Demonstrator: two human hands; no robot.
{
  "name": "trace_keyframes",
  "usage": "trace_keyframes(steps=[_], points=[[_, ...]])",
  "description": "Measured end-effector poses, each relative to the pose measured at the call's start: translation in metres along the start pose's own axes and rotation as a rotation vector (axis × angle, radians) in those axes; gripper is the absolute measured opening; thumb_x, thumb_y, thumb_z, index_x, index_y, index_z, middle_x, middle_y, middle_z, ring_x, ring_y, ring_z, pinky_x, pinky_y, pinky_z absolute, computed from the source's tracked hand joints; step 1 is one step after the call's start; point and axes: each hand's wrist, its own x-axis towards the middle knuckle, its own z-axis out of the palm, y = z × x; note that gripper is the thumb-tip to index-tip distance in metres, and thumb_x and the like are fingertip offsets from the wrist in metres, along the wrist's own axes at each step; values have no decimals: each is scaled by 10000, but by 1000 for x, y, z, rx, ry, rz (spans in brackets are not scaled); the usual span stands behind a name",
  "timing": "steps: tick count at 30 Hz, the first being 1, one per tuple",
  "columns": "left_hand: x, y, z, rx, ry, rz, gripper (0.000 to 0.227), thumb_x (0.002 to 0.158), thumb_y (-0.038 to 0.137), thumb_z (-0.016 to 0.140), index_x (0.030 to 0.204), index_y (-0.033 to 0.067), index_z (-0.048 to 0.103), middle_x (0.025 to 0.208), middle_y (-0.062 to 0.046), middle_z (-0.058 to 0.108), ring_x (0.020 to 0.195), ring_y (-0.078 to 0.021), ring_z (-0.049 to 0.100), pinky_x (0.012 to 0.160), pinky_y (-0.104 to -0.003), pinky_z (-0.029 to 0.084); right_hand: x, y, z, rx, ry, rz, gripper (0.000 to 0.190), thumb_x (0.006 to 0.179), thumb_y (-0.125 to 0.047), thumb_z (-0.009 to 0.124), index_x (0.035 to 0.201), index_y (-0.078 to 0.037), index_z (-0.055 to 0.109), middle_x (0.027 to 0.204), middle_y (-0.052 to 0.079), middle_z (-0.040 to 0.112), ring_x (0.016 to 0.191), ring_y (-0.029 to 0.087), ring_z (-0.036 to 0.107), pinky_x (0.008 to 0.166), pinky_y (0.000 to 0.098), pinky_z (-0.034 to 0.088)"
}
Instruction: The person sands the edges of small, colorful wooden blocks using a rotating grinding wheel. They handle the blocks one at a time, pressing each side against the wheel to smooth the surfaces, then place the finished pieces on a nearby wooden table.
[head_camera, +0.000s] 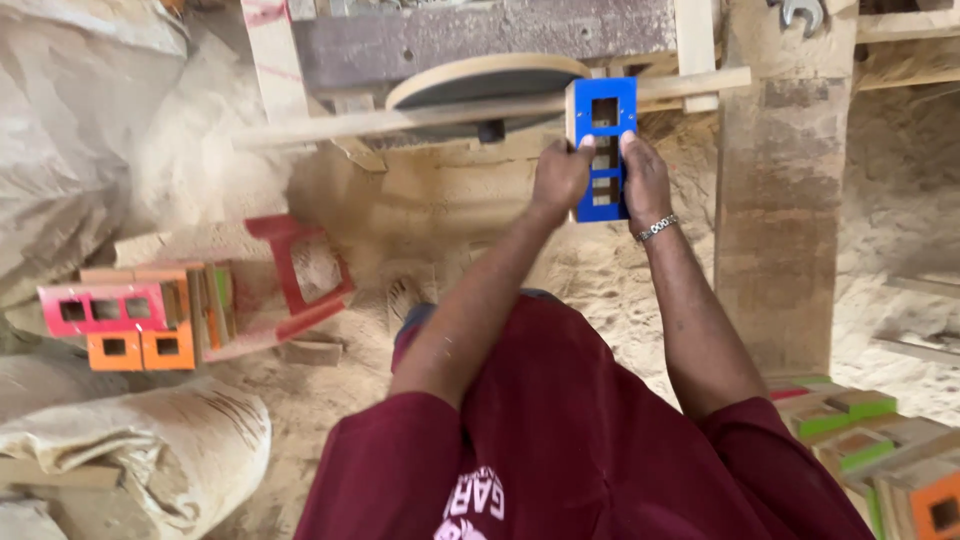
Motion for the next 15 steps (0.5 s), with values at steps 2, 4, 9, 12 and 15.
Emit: trace_keyframes(steps=[2,4,9,12,15], points=[[-19,-9,-16,-171,-264,80,375,932,252,718,1172,-35,702,1026,-188,747,944,-311,686,853,-444,556,-30,-27,-3,-80,-76,-212,375,1072,-398,587,1194,-53,673,1074,-21,706,963,74,630,867,255,525],[-36,-15,-50,-338,-406,200,481,897,155,763,1325,22,588,1182,-100,676,1090,-230,614,951,-406,515,-57,-60,-2,-526,-69,-252,405,1040,-417,674,1144,-26,691,957,40,719,867,145,661,780,319,543],[-106,-73,-122,-708,-427,125,676,863,40,775,1469,71,478,1361,-77,600,1277,-226,572,1110,-412,483,-119,-87,12,-835,-275,-653,607,893,-447,812,1315,-41,651,1095,143,745,976,252,732,825,354,582],[-113,-75,-146,-902,-355,171,591,903,44,752,1433,74,493,1345,-72,614,1279,-231,587,1130,-418,472,-114,-89,27,-558,-283,-685,728,943,-423,805,1455,-1,505,1199,192,704,1074,329,712,911,394,583],[-109,-70,-158,-1040,-285,214,463,955,48,726,1372,54,526,1282,-83,641,1202,-235,621,1089,-435,500,-113,-75,49,-103,-439,-442,703,1020,-391,740,1480,34,419,1271,209,618,1167,359,653,972,452,532]])
